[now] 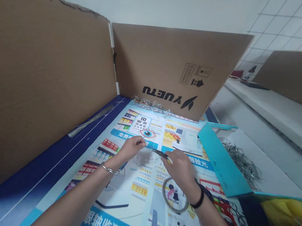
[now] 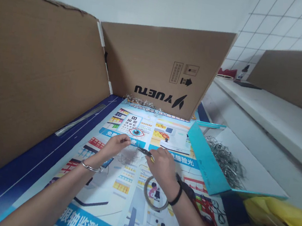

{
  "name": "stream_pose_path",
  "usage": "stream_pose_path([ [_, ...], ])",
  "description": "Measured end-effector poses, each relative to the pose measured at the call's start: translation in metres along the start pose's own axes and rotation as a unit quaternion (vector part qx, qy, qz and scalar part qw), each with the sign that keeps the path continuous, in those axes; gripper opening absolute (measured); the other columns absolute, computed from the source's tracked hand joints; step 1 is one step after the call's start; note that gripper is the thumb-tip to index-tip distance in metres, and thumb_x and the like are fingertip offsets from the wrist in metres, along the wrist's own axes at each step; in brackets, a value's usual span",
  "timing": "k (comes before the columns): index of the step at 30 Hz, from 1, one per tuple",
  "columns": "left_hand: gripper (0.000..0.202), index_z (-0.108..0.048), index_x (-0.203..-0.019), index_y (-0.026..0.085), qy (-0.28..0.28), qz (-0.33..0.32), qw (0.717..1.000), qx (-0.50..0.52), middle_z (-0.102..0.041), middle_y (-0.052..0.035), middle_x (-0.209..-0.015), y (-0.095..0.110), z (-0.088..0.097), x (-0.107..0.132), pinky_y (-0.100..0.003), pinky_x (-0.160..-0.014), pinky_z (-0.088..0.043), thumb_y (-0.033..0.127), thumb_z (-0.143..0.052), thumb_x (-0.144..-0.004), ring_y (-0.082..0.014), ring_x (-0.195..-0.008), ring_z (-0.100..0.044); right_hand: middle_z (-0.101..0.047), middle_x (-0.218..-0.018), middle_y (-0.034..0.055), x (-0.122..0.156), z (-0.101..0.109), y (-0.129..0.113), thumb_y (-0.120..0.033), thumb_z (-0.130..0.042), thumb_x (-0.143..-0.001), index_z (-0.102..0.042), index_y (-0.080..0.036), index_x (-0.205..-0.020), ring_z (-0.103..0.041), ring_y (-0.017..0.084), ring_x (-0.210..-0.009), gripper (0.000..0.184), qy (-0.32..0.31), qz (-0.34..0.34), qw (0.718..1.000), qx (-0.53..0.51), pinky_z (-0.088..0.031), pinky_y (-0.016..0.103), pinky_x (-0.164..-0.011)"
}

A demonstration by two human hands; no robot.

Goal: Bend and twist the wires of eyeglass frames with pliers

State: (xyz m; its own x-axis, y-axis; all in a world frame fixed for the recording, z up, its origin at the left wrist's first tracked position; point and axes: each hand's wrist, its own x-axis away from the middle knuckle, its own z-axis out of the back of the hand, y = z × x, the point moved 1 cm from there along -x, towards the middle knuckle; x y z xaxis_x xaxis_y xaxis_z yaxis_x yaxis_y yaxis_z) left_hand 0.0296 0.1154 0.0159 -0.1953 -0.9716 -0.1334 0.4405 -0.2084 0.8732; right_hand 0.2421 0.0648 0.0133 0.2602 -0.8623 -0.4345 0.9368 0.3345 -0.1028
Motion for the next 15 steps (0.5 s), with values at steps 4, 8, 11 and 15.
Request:
stream_pose_path([
  [4,0.014,-0.056,-0.066,0.017,-0.011,0.001,1.000,0.006,-0.056,0.0014,-0.065,-0.0002,0.0002,-0.0003,-0.024,-0.063,-0.039,0.027,-0.052,-0.074,-0.0137,-0.065,-0.051,-0.063,-0.082,0.0046,-0.0007,0.0012,0.0044,-0.031,-0.058,-0.081,-0.067,-0.020,-0.089,-0.054,0.018,-0.082,0.015,0.039,-0.012,0.999,-0.003,-0.037,0.029,-0.075],
  [8,0.013,-0.056,-0.065,0.017,-0.051,-0.018,0.998,0.013,-0.057,0.0018,-0.065,0.0027,-0.0004,0.0012,-0.023,-0.063,-0.039,0.027,-0.052,-0.073,-0.0137,-0.066,-0.051,-0.062,-0.082,0.0043,-0.0014,0.0016,0.0079,-0.031,-0.058,-0.082,-0.066,-0.020,-0.090,-0.053,0.018,-0.083,0.016,0.055,-0.011,0.998,-0.014,-0.036,0.029,-0.074],
  [11,0.012,-0.057,-0.067,0.017,-0.088,-0.040,0.995,0.005,-0.058,0.0015,-0.068,0.0049,-0.0007,0.0026,-0.023,-0.066,-0.039,0.025,-0.051,-0.074,-0.0139,-0.069,-0.052,-0.062,-0.082,0.0042,-0.0019,0.0007,0.0090,-0.032,-0.058,-0.081,-0.066,-0.020,-0.089,-0.052,0.018,-0.083,0.016,0.060,0.002,0.998,-0.027,-0.035,0.029,-0.074],
  [15,0.011,-0.059,-0.070,0.017,-0.115,-0.052,0.992,-0.007,-0.060,0.0003,-0.073,0.0076,-0.0009,0.0037,-0.025,-0.069,-0.040,0.023,-0.051,-0.074,-0.0150,-0.073,-0.054,-0.061,-0.082,0.0044,-0.0028,0.0013,0.0076,-0.031,-0.059,-0.082,-0.066,-0.020,-0.089,-0.052,0.018,-0.084,0.015,0.046,0.022,0.999,-0.019,-0.034,0.029,-0.074],
])
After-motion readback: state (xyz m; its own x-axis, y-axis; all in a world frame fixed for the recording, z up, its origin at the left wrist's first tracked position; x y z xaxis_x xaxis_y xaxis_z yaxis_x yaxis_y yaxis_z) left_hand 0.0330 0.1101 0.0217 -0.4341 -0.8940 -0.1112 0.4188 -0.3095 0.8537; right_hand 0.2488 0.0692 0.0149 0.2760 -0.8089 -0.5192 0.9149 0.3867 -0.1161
